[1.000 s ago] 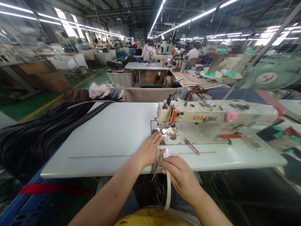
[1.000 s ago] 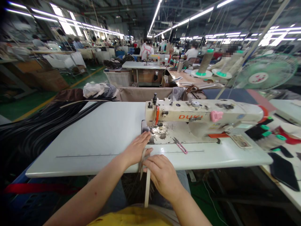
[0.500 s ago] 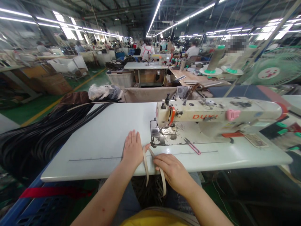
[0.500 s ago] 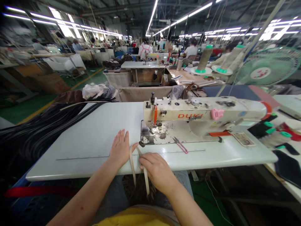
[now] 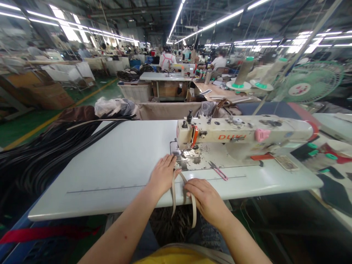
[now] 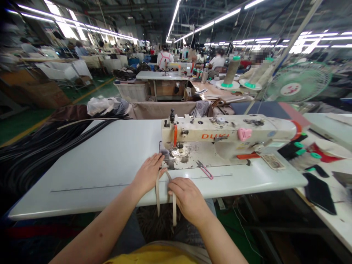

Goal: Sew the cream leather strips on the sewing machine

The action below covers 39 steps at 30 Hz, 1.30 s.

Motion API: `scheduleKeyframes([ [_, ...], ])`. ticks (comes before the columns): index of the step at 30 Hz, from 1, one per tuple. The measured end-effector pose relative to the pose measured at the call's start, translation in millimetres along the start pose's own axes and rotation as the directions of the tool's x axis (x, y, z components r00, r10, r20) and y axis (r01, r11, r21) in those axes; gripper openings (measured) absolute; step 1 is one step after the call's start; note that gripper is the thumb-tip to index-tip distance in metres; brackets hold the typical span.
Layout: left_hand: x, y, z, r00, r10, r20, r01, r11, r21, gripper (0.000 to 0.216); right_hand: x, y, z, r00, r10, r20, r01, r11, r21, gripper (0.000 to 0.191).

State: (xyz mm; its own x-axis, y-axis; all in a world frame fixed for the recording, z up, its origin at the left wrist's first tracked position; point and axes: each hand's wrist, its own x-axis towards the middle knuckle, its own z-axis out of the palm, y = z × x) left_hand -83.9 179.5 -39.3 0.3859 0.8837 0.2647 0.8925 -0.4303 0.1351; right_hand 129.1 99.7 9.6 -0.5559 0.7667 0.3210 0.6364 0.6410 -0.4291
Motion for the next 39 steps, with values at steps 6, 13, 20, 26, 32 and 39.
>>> scheduleKeyframes([
  [6, 5, -12, -5, 0.984, -0.135, -0.118, 0.132, 0.991, -0.031, 0.059, 4, 9, 7, 1.000, -0.001, -0.002, 0.001, 1.000, -0.024, 0.027],
  [13, 21, -20, -3, 0.982, -0.076, -0.173, -0.005, 0.906, -0.424, 0.017, 6, 17, 4, 1.000, -0.001, 0.007, 0.001, 0.999, -0.050, 0.031],
  [20, 40, -15, 13, 0.971, -0.159, -0.176, 0.049, 0.860, -0.508, 0.011, 8, 24, 6, 1.000, -0.004, -0.026, 0.002, 0.997, -0.073, 0.036],
  [26, 61, -12, 17, 0.978, -0.203, 0.042, 0.205, 0.975, -0.085, 0.053, 15, 28, 12, 1.000, 0.015, -0.009, -0.016, 0.992, -0.122, 0.035],
  [32, 76, -19, 17, 0.968, -0.177, 0.178, 0.174, 0.984, 0.033, 0.059, 24, 36, 18, 0.999, 0.040, -0.007, -0.041, 0.986, -0.163, 0.039],
  [39, 100, -33, 14, 0.956, -0.108, 0.274, 0.103, 0.994, 0.034, 0.060, 36, 42, 25, 0.999, 0.043, -0.023, -0.047, 0.981, -0.188, 0.043],
])
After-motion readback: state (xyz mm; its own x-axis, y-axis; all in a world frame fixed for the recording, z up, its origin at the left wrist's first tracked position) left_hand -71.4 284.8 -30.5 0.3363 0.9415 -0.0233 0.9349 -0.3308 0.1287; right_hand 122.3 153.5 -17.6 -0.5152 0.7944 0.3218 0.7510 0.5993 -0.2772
